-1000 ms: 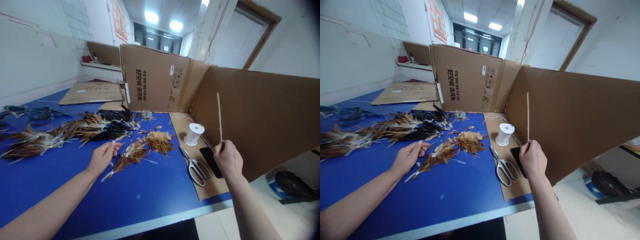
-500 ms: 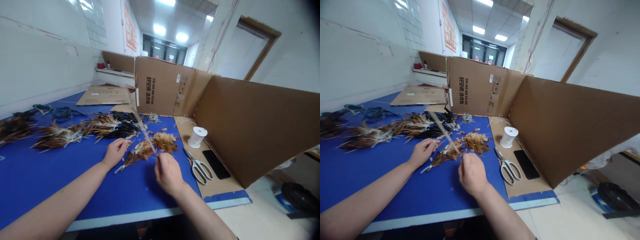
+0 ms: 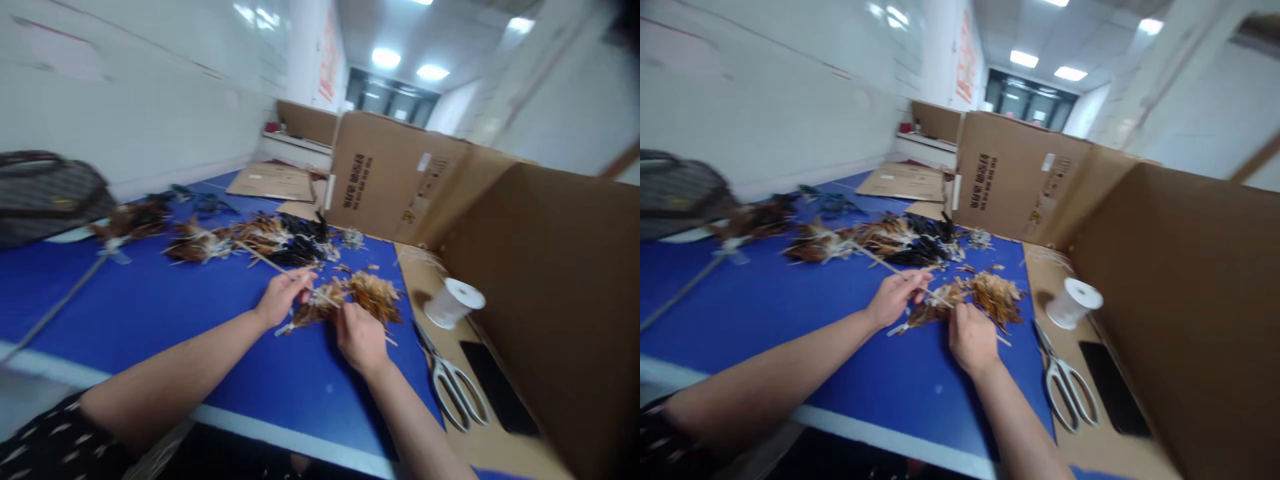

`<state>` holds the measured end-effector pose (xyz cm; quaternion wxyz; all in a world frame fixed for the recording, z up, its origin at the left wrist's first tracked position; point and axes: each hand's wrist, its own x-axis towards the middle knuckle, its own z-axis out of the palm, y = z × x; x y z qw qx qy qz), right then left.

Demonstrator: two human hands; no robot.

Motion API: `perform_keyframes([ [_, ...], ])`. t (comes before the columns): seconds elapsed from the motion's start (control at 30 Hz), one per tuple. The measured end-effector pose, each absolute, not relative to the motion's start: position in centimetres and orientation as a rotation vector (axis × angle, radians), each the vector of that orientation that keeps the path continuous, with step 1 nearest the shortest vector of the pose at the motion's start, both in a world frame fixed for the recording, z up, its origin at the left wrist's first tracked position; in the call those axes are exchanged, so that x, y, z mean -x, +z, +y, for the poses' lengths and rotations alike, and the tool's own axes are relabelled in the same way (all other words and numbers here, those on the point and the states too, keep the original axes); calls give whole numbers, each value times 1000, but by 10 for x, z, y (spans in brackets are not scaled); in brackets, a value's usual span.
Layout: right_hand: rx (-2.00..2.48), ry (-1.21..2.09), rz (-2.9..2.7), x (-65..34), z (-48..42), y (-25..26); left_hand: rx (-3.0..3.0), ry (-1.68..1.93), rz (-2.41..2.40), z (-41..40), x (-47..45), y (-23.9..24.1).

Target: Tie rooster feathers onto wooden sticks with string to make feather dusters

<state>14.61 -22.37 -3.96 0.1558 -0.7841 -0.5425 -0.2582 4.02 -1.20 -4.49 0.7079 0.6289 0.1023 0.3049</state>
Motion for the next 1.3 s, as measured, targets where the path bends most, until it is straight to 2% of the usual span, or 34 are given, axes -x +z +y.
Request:
perform_keyframes([
  [0.1, 2227, -792, -1507, -155, -231, -51, -1302, 643, 278, -7, -49, -46],
  [0.27, 2366, -1000, -1489, -179, -246, -59, -952, 808, 542, 35, -61, -48],
  [0.5, 2254, -980, -1601, -182, -247, -55, -849, 909, 655, 58, -59, -46],
  [0.87, 2104, -1117, -1674, -172, -242, -52, -1225, 396, 211, 0, -52, -54],
  [1.2, 2172, -1155, -1665, -178, -246, -46, -1176, 887, 528, 52, -65, -34],
  [1.3, 2181, -1175, -1639, -177, -245, -49, -1203, 885, 665, 65, -75, -19],
])
